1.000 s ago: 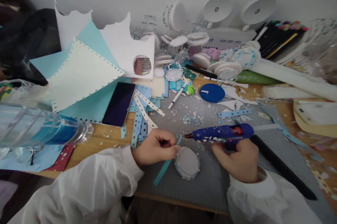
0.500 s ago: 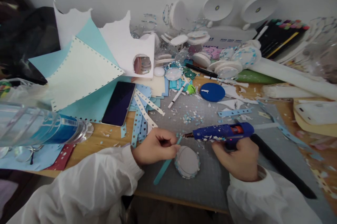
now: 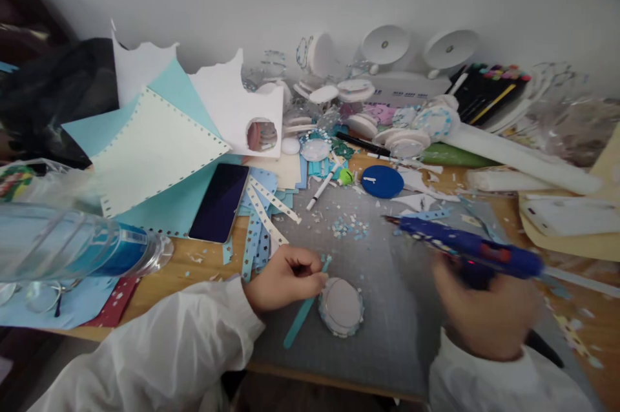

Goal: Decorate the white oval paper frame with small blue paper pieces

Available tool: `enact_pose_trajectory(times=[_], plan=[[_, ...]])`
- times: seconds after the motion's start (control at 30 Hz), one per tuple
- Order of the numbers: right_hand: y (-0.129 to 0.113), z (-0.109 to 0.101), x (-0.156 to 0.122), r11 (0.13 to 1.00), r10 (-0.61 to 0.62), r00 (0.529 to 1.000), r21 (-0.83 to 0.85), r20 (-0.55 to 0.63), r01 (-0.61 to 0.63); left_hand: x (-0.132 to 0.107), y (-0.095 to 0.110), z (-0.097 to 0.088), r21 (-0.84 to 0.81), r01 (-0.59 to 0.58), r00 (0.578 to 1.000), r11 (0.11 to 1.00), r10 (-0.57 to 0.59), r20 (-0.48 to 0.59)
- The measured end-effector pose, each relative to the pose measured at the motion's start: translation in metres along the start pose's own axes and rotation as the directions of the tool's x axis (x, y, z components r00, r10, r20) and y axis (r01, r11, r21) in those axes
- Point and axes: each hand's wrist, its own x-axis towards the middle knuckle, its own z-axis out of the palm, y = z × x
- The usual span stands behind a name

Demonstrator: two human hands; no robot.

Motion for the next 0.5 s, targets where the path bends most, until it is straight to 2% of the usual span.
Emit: enact_pose_trajectory(times=[0.03,0.1,0.2,0.27,0.37,0.43,0.5], plan=[[0.014,-0.003,0.004,0.996,0.074,0.992,-0.048,-0.106,-0.079,0.0,0.0,0.0,-0.003,0.003,1.0,1.0,-0.003,-0.004],[0.043,-0.011,0.01,0.98,0.153,0.966,-0.096,-0.21,-0.176,0.0,0.001,0.001,-0.011,0.003,1.0,1.0,-0.003,-0.002],[0.083,-0.025,0.015,0.954,0.27,0.943,-0.077,-0.194,-0.289,0.0,0.002,0.001,-0.007,-0.003,1.0,1.0,0.003,0.011],[0.101,-0.031,0.016,0.928,0.34,0.92,-0.087,-0.196,-0.362,0.0,0.002,0.001,0.004,-0.003,1.0,1.0,0.003,0.014],[0.115,-0.035,0.016,0.909,0.384,0.905,-0.098,-0.184,-0.405,0.0,0.003,0.001,0.007,-0.007,1.0,1.0,0.007,0.011],[0.115,-0.036,0.016,0.92,0.375,0.923,-0.092,-0.086,-0.382,0.0,0.003,0.001,0.006,-0.016,1.0,1.0,0.016,0.006],[0.109,-0.039,0.016,0.95,0.309,0.95,-0.029,-0.048,-0.311,0.0,0.004,0.001,0.005,-0.025,1.0,1.0,0.025,-0.001]])
